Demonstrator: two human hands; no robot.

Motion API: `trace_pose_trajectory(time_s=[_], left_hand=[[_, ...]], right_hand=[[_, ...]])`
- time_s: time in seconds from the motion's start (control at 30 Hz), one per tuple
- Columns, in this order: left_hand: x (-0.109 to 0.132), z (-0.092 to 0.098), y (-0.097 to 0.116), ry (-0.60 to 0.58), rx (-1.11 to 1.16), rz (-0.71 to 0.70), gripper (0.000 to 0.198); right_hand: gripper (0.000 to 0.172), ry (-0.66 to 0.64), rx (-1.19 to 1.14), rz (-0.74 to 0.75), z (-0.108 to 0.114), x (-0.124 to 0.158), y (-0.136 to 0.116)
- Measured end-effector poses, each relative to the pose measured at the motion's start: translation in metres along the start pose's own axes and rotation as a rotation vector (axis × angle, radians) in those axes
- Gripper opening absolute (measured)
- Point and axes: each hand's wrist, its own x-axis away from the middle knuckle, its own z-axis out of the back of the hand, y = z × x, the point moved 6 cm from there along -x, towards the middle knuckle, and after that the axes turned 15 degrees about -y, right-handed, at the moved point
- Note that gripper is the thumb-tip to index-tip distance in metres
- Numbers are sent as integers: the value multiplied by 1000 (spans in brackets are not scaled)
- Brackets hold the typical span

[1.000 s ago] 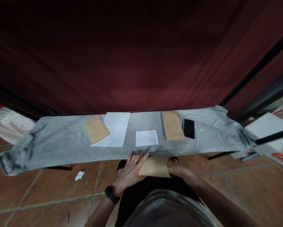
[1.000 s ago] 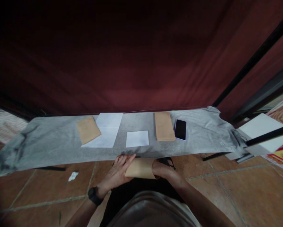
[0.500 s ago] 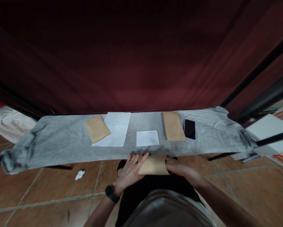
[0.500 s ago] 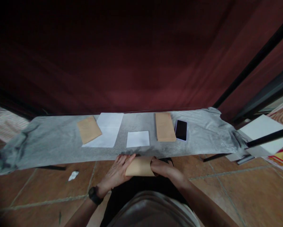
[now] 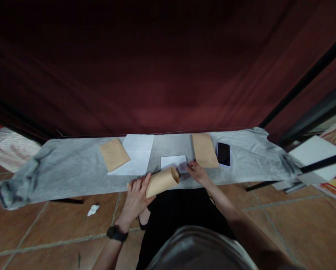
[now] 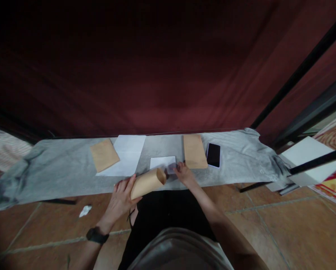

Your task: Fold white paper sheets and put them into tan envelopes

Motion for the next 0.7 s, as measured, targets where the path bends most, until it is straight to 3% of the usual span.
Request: trace_pose_trajectory(time_s=[0.2, 0.43, 0.7], left_hand=[[10, -5, -16, 26, -15, 89, 101], [15, -12, -28, 52, -9, 157, 98], [17, -16, -31, 56, -21, 172, 98]], right_hand=[[56, 84, 136, -129, -11, -25, -27], [57, 71, 143, -205, -13, -41, -26], [28, 106, 35, -69, -9, -38, -18]])
